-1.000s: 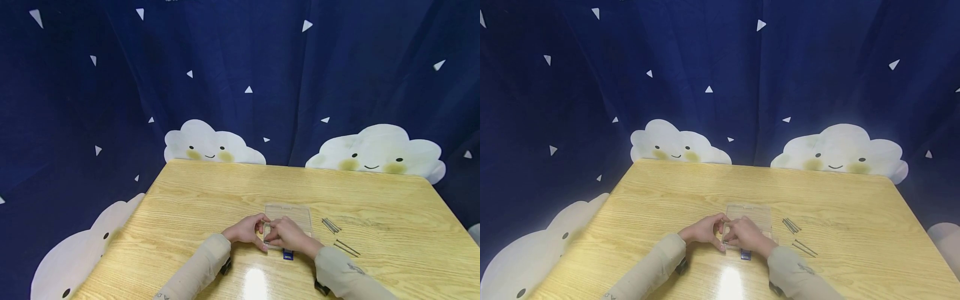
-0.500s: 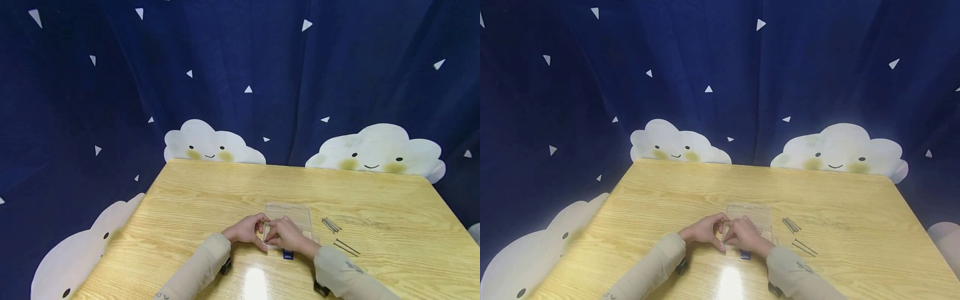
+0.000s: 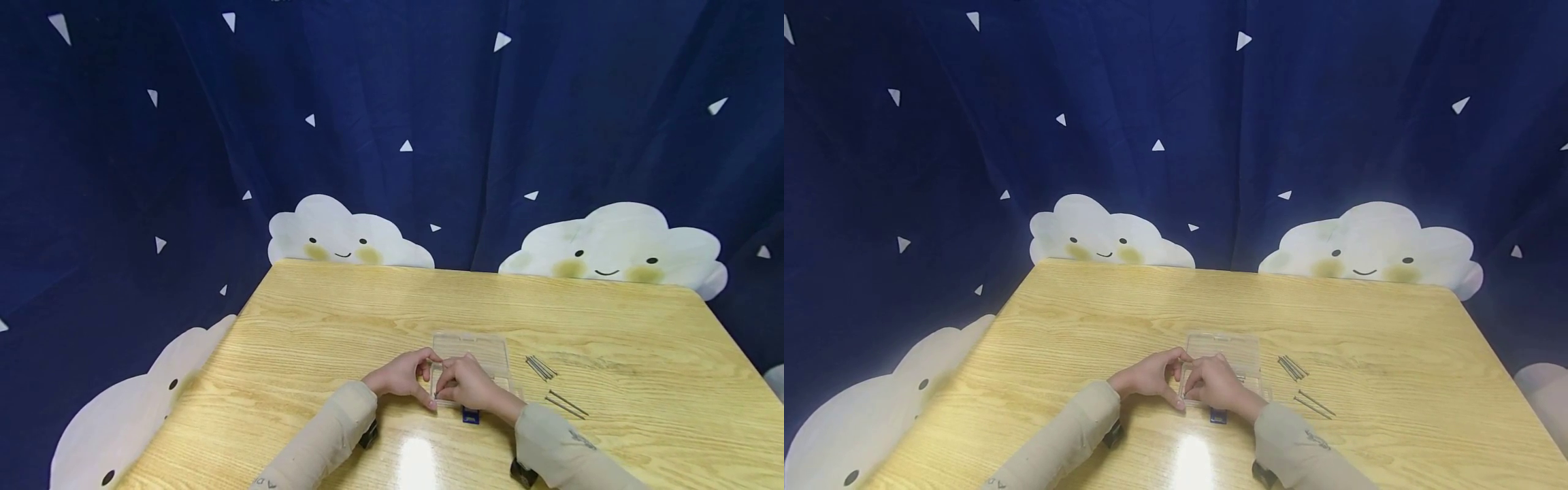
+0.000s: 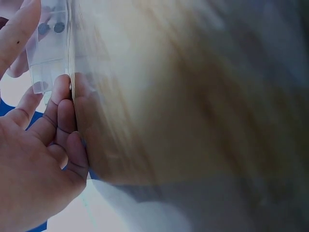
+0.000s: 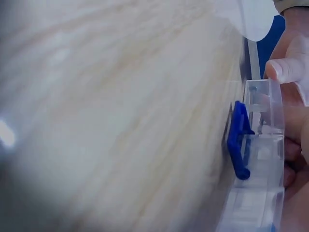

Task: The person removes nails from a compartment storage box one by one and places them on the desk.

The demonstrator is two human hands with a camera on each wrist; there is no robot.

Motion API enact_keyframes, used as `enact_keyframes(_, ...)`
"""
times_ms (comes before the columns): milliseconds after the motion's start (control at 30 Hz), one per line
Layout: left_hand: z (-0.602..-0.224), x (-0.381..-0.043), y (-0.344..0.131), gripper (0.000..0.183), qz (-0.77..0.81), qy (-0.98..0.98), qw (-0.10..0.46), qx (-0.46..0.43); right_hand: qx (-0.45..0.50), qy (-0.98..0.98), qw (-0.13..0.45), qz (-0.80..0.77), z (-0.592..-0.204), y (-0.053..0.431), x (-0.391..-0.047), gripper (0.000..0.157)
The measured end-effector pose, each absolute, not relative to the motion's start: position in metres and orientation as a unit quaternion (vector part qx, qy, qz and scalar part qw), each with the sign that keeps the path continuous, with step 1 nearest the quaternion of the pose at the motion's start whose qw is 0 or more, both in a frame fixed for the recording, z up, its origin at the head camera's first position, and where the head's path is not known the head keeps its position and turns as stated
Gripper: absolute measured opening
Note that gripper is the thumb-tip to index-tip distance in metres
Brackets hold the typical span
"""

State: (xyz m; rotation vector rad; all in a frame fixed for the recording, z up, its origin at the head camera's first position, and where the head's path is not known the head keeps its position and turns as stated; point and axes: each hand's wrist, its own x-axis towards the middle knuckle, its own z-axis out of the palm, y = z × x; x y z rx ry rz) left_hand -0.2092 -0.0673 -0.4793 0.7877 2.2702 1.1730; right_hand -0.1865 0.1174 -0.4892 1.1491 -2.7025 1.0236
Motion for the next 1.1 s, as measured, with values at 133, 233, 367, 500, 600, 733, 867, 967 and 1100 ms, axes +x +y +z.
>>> enact_keyframes(133,-0.480,-0.210,-0.067,0.065,0.425,0.827,0.231,0.285,0.366,-0.868,0.009,0.335,-0.486,0.117,-0.187,0.007)
enact_keyframes(233,-0.480,-0.210,-0.066,0.065,0.422,0.830,0.229,0.285,0.358,-0.860,0.001,0.365,-0.482,0.117,-0.187,0.007)
enact_keyframes(367,-0.479,-0.209,-0.066,0.065,0.421,0.831,0.230,0.283,0.348,-0.849,-0.010,0.397,-0.475,0.118,-0.187,0.006)
enact_keyframes(500,-0.478,-0.208,-0.066,0.065,0.421,0.832,0.230,0.280,0.342,-0.851,-0.013,0.399,-0.471,0.119,-0.187,0.007)
enact_keyframes(600,-0.478,-0.208,-0.067,0.066,0.422,0.831,0.230,0.282,0.328,-0.856,-0.014,0.399,-0.467,0.120,-0.186,0.007)
enact_keyframes(733,-0.479,-0.209,-0.068,0.068,0.423,0.828,0.229,0.287,0.308,-0.866,-0.015,0.395,-0.461,0.123,-0.184,0.007)
enact_keyframes(867,-0.480,-0.209,-0.068,0.069,0.423,0.830,0.224,0.287,0.297,-0.869,-0.007,0.395,-0.457,0.129,-0.181,0.007)
enact_keyframes(967,-0.480,-0.208,-0.067,0.069,0.423,0.831,0.222,0.284,0.288,-0.873,0.001,0.394,-0.456,0.134,-0.179,0.007)
enact_keyframes(1100,-0.479,-0.207,-0.066,0.070,0.428,0.830,0.223,0.280,0.266,-0.875,0.001,0.404,-0.455,0.141,-0.175,0.006)
